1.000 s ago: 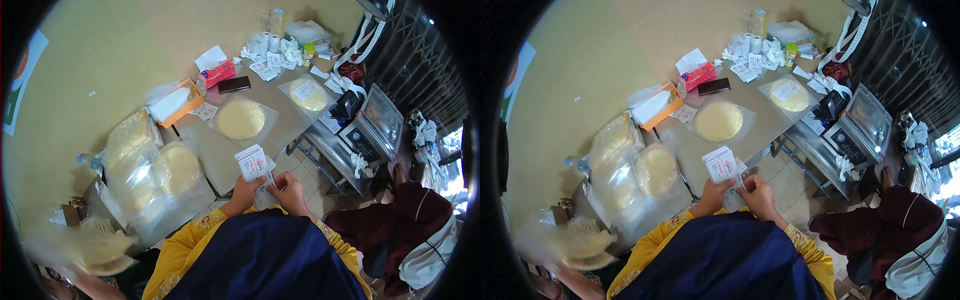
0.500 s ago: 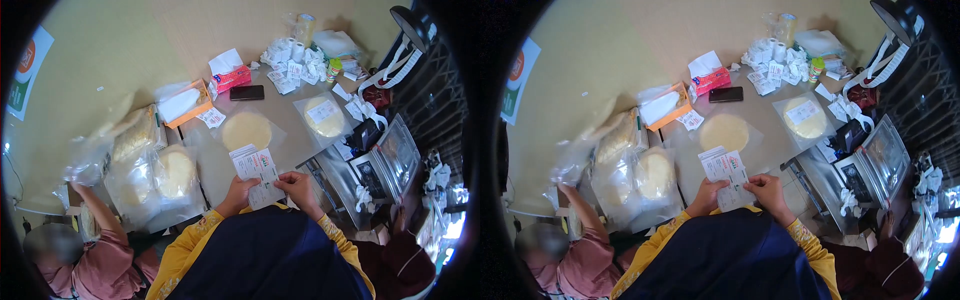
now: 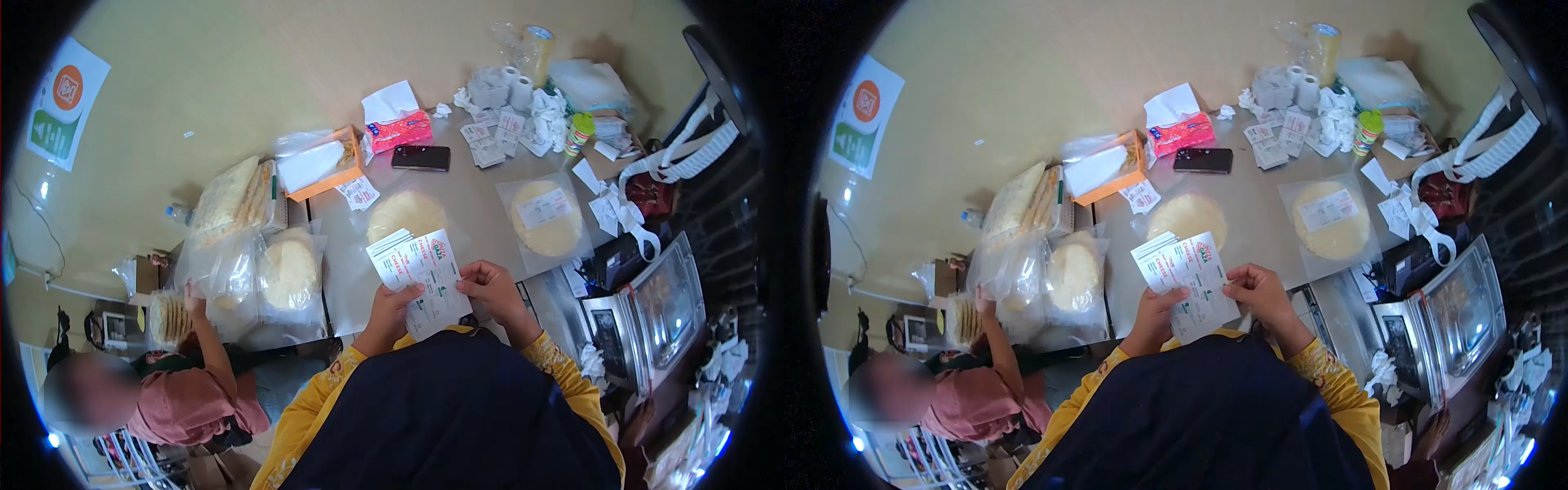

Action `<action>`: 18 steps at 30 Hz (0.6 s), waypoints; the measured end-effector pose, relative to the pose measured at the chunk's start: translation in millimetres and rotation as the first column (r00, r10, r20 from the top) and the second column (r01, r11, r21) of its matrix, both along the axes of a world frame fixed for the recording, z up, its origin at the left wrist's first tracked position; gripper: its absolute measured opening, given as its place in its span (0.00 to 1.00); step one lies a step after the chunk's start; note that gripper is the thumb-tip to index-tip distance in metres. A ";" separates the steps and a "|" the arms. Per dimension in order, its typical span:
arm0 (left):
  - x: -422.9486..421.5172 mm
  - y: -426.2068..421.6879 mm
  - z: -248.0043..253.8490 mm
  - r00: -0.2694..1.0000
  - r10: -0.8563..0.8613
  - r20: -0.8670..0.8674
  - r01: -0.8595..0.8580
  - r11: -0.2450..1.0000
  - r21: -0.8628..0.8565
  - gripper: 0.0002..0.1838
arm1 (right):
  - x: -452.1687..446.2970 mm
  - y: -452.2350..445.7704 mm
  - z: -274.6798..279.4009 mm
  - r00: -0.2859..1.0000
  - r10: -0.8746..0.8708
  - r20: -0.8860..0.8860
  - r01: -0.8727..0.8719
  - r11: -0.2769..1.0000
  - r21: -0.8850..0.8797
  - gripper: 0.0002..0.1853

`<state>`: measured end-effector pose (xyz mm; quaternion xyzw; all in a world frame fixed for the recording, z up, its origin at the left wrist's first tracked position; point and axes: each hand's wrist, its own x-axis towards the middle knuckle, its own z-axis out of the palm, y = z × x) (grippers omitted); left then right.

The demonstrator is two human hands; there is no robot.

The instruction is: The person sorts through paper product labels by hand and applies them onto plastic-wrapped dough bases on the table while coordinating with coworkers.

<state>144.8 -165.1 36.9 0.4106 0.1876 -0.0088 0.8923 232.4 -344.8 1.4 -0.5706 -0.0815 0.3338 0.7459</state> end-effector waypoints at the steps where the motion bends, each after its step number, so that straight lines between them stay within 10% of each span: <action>1: -0.8 -0.3 -1.4 0.999 0.029 -0.023 -0.029 0.999 0.025 0.19 | 2.0 2.8 -0.7 0.997 0.019 0.075 -0.017 1.000 -0.024 0.11; 7: -5.0 -3.2 -6.0 0.991 0.107 -0.084 -0.098 0.990 0.101 0.19 | 6.1 17.1 8.3 0.974 0.003 0.226 0.016 0.997 -0.080 0.13; 18: -14.7 8.5 14.6 1.000 0.018 0.022 -0.020 0.998 0.068 0.23 | 8.5 23.2 -2.9 0.927 0.109 -0.360 -0.018 0.968 0.249 0.12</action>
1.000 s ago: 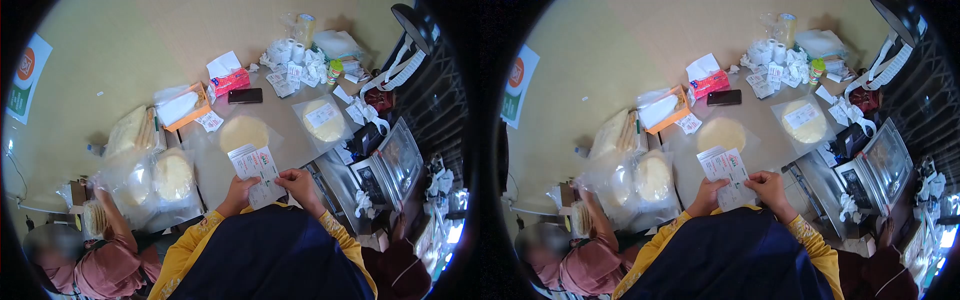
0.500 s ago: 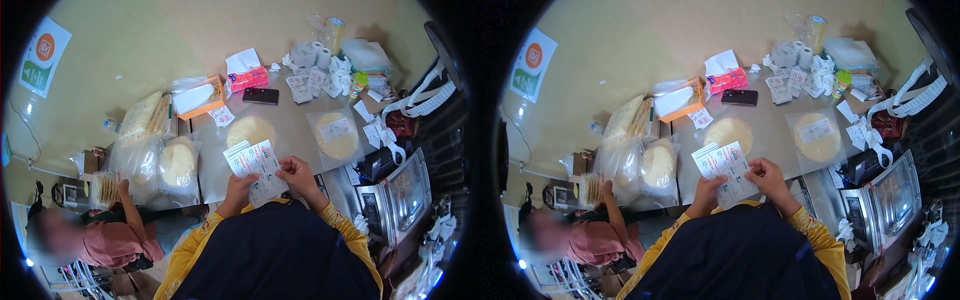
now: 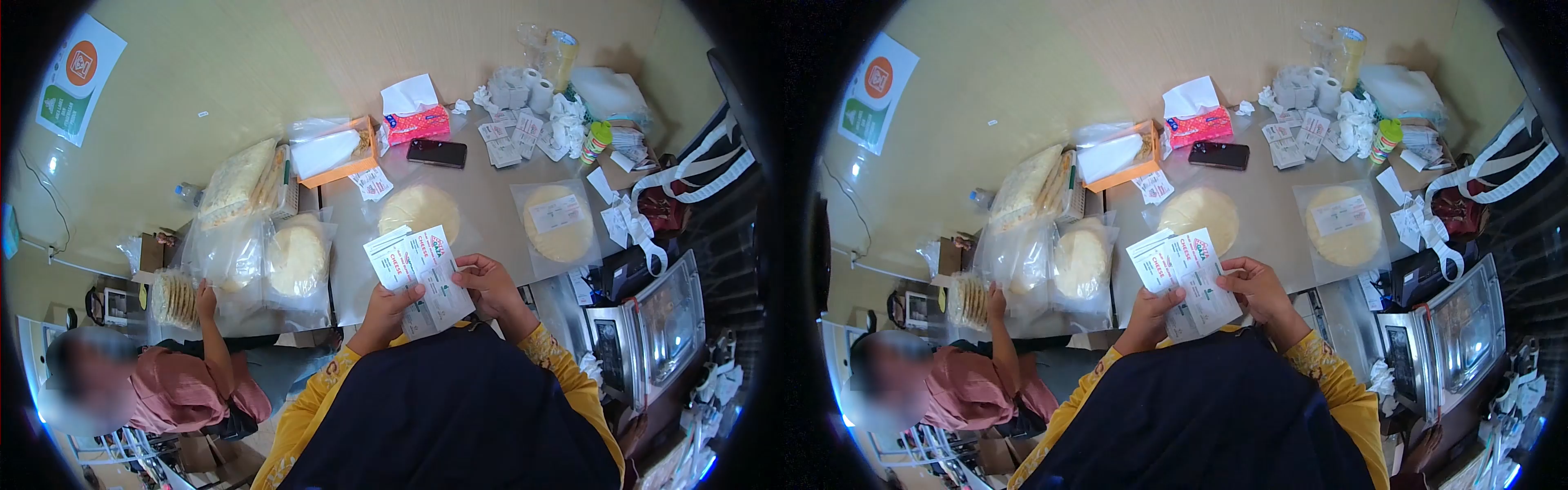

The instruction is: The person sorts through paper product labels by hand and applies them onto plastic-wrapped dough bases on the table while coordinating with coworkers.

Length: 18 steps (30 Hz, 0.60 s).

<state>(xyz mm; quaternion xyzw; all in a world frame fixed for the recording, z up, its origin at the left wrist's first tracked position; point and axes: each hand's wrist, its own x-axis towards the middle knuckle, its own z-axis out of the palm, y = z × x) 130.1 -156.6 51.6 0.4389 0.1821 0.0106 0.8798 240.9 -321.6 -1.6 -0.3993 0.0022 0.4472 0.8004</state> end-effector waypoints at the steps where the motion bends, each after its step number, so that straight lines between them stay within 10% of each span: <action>1: -1.5 1.9 -0.6 1.000 -0.001 0.003 0.001 1.000 -0.003 0.23 | -1.2 1.4 0.2 1.000 0.000 -0.018 0.000 1.000 0.016 0.12; 18: -25.0 28.6 -9.2 0.999 0.023 -0.037 -0.022 0.999 0.028 0.21 | -22.4 22.8 -6.8 0.999 0.037 0.035 -0.037 0.999 0.009 0.06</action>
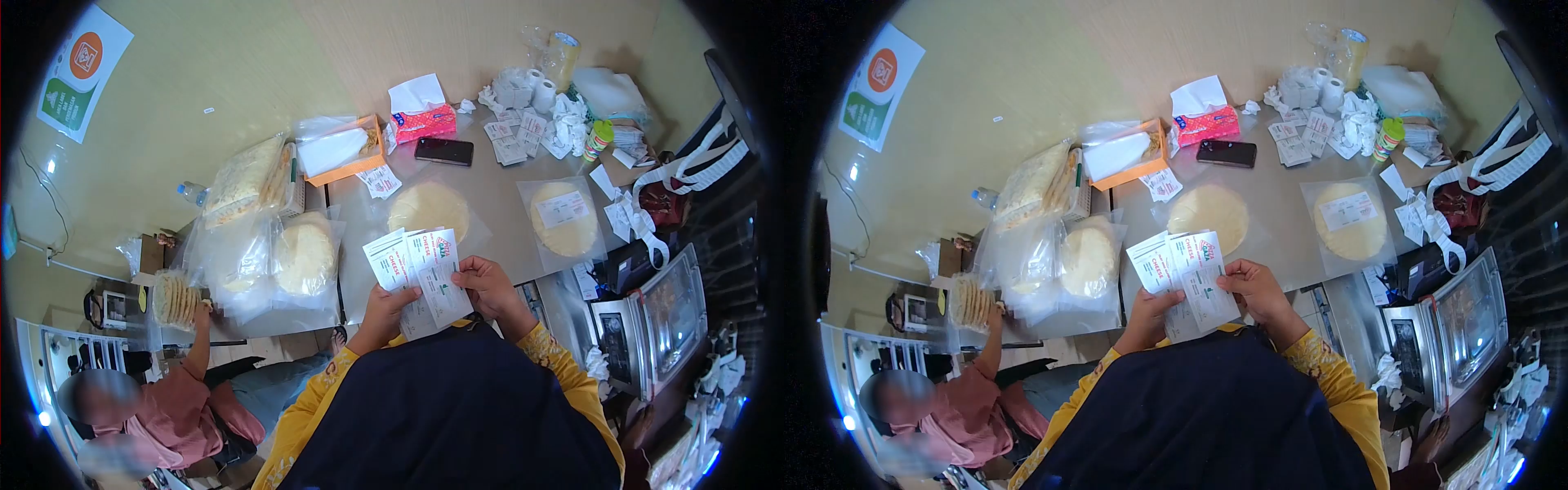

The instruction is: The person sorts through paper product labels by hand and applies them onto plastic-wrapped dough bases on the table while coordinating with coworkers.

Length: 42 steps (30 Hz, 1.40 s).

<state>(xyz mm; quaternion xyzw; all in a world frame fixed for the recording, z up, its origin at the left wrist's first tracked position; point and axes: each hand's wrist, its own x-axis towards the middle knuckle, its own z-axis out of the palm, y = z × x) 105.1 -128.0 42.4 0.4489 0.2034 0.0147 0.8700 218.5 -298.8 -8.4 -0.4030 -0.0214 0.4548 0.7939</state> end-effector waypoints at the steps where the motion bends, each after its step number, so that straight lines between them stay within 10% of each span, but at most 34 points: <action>1: -0.9 0.8 0.0 1.000 0.014 -0.013 -0.014 1.000 -0.006 0.21 | -1.3 1.8 -1.7 1.000 0.000 0.014 0.000 1.000 -0.001 0.05; 16: -42.6 62.2 -12.7 0.942 0.314 -0.121 -0.310 0.950 0.045 0.17 | 3.1 -98.7 -111.1 0.895 -0.393 0.210 0.445 0.754 -0.484 0.07; 28: -68.8 82.3 -13.2 0.910 0.363 -0.200 -0.352 0.932 0.089 0.16 | 0.6 -33.9 -139.6 0.784 -0.048 0.619 0.585 0.392 -0.710 0.10; 37: -76.8 89.2 -12.7 0.881 0.405 -0.243 -0.401 0.913 0.071 0.16 | 26.1 2.2 -124.5 0.929 -0.358 0.100 0.346 0.738 -0.579 0.05; 42: -80.8 94.5 -18.3 0.871 0.417 -0.261 -0.417 0.907 0.060 0.17 | 16.3 12.5 -112.6 0.885 -0.427 0.187 0.443 0.649 -0.619 0.05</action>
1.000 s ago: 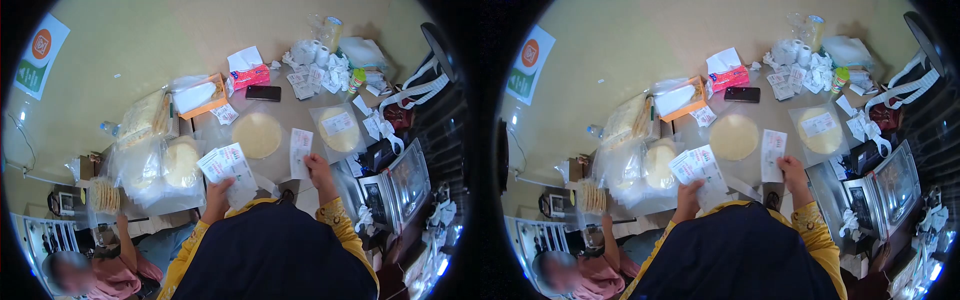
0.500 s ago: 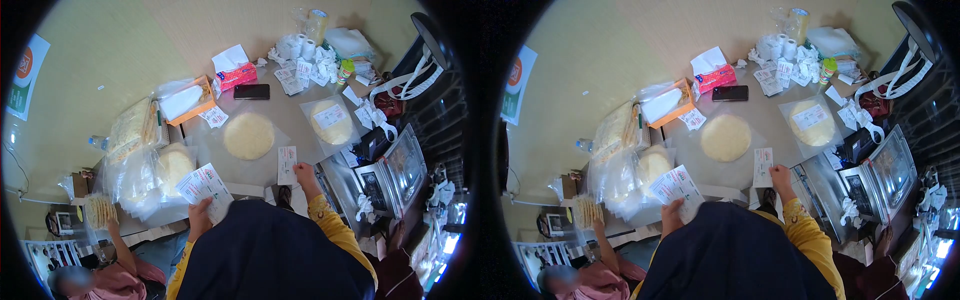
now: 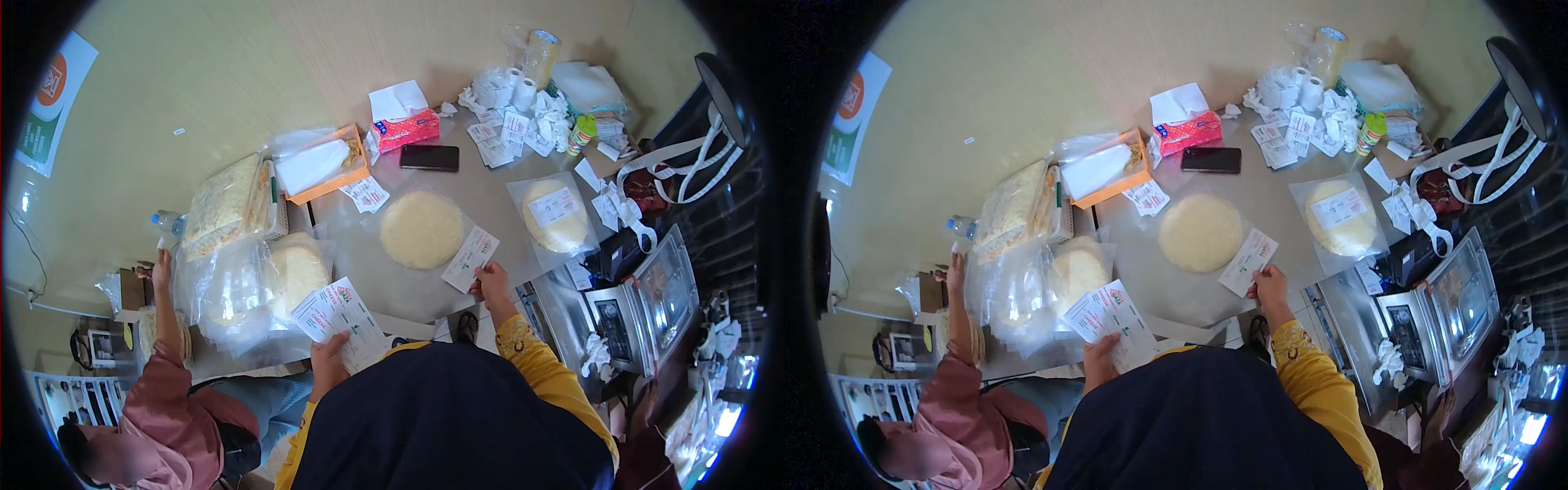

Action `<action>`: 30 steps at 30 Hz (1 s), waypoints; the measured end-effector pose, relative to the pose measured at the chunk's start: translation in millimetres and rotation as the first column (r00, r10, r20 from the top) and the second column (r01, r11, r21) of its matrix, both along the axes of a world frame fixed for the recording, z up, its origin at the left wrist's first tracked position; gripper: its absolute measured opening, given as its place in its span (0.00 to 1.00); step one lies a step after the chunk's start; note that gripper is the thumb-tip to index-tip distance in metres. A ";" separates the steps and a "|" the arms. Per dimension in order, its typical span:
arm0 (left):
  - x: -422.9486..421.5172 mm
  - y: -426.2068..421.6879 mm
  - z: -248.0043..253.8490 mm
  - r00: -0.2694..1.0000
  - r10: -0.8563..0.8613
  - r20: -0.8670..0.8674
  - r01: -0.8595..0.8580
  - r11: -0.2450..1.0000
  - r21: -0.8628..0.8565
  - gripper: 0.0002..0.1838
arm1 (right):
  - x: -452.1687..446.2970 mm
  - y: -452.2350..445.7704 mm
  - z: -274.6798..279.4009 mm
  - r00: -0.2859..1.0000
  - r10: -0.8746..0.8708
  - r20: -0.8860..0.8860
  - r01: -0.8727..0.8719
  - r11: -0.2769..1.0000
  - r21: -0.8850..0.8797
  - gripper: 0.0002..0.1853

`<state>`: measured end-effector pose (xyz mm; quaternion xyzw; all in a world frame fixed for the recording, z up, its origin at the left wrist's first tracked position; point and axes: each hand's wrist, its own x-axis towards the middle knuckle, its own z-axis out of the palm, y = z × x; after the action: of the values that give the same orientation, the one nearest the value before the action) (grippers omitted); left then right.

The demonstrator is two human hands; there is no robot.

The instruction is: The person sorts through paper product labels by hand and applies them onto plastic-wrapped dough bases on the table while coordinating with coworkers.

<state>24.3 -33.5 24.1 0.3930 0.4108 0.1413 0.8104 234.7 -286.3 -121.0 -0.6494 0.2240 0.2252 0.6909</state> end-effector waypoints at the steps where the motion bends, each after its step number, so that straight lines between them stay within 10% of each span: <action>1: -0.1 0.3 -0.4 1.000 0.007 -0.001 -0.007 1.000 0.002 0.17 | -2.6 1.2 3.8 1.000 -0.018 0.001 0.018 1.000 -0.012 0.04; 13: 7.4 -7.5 2.2 0.999 0.040 -0.019 -0.040 0.999 0.036 0.18 | 22.3 38.9 -5.2 0.960 0.252 -0.123 -0.189 0.906 0.378 0.07; 19: 5.9 -9.2 2.9 0.996 0.059 -0.071 -0.055 0.997 0.060 0.19 | 47.3 79.0 -18.2 0.997 0.070 -0.018 -0.052 0.865 0.499 0.07; 25: 3.7 -12.5 6.2 0.994 0.110 0.025 -0.112 0.989 0.098 0.20 | 41.5 76.6 3.5 0.943 0.312 -0.115 -0.294 0.944 0.151 0.07; 30: 2.4 -13.9 9.0 0.991 0.127 0.053 -0.130 0.989 0.073 0.19 | 40.2 70.4 -5.2 0.994 0.092 -0.063 -0.081 0.984 0.157 0.08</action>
<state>26.7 -47.4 33.1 0.3930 0.4100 0.2183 0.7936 275.0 -215.9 -126.2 -0.5947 0.2016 0.2944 0.7204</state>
